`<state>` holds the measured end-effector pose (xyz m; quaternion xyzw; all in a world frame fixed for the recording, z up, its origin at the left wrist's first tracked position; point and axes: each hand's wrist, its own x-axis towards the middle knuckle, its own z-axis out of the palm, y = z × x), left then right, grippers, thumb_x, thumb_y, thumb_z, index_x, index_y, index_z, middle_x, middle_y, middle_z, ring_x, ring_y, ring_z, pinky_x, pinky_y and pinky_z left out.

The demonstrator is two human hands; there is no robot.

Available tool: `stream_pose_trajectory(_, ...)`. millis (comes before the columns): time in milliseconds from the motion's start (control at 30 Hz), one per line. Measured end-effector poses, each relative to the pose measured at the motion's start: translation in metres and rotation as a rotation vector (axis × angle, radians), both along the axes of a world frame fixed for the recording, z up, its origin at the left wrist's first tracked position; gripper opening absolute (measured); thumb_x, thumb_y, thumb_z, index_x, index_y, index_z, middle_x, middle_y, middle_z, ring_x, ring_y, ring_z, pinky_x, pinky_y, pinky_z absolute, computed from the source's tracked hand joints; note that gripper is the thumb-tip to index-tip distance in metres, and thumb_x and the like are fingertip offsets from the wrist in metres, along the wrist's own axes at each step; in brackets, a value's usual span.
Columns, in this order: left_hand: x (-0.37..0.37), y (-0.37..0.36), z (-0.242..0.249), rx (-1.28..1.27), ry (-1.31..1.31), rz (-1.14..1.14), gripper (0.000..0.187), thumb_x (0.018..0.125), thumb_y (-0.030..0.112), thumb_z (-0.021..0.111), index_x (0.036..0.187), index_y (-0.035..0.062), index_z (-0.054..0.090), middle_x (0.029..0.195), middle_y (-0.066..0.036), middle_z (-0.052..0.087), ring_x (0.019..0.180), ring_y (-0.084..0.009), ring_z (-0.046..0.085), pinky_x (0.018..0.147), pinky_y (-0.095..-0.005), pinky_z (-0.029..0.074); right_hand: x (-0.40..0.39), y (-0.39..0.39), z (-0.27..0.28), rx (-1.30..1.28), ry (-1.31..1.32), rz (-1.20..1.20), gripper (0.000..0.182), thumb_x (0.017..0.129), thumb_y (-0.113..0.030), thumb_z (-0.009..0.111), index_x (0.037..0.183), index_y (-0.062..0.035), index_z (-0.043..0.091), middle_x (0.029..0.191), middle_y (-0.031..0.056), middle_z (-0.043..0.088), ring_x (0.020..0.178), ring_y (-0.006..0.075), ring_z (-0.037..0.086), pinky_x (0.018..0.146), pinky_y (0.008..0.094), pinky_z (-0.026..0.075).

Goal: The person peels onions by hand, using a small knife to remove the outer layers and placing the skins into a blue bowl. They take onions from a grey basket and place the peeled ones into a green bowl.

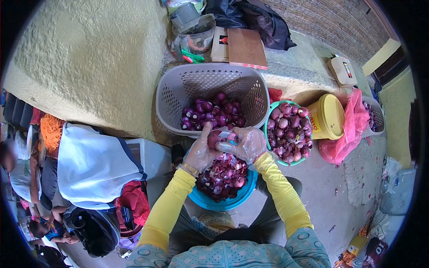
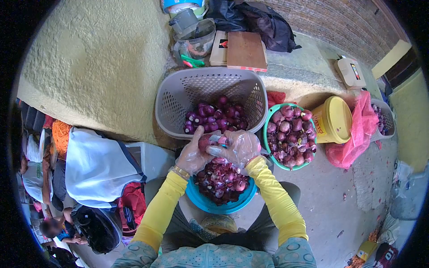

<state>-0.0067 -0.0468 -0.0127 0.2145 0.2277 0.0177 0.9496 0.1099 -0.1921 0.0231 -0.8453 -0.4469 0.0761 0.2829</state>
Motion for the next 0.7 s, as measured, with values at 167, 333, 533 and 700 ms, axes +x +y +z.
stream_pose_trajectory(167, -0.001, 0.002, -0.006, -0.062, -0.008, -0.009, 0.06, 0.105, 0.051, 0.051, 0.132, -0.0027, 0.058, 0.125, -0.015, 0.066, 0.112, -0.0253, 0.065, 0.098, -0.0425, 0.057, -0.002, 0.0, -0.005, 0.002, -0.025, 0.012, 0.063, 0.074, -0.072, 0.075, 0.084, -0.0099, 0.073, 0.071, 0.0158, 0.068, 0.066, 0.0371, 0.069, 0.062, 0.0477, 0.054)
stream_pose_trajectory(333, 0.001, 0.003, -0.012, -0.067, 0.014, 0.037, 0.06, 0.105, 0.05, 0.051, 0.131, -0.0033, 0.058, 0.124, -0.016, 0.065, 0.111, -0.0265, 0.065, 0.098, -0.0442, 0.057, -0.005, 0.001, -0.01, 0.055, -0.009, 0.041, 0.056, 0.082, -0.065, 0.073, 0.085, -0.0097, 0.073, 0.074, 0.0175, 0.069, 0.07, 0.0384, 0.069, 0.064, 0.0488, 0.054)
stream_pose_trajectory(533, 0.004, 0.004, -0.021, -0.089, 0.024, 0.092, 0.06, 0.105, 0.051, 0.051, 0.13, -0.0027, 0.057, 0.122, -0.016, 0.065, 0.11, -0.0271, 0.065, 0.097, -0.0452, 0.057, -0.008, 0.002, -0.01, 0.112, 0.052, 0.038, 0.044, 0.085, -0.048, 0.078, 0.08, -0.0054, 0.071, 0.07, 0.019, 0.066, 0.068, 0.0391, 0.066, 0.065, 0.0474, 0.053)
stream_pose_trajectory(700, 0.003, 0.003, -0.016, -0.084, -0.005, 0.11, 0.061, 0.105, 0.052, 0.049, 0.132, -0.0027, 0.055, 0.12, -0.016, 0.065, 0.108, -0.0271, 0.065, 0.096, -0.0446, 0.058, -0.01, 0.002, -0.008, 0.129, 0.146, 0.039, 0.046, 0.084, -0.049, 0.078, 0.076, -0.0052, 0.066, 0.067, 0.0185, 0.064, 0.066, 0.0399, 0.065, 0.063, 0.0481, 0.052)
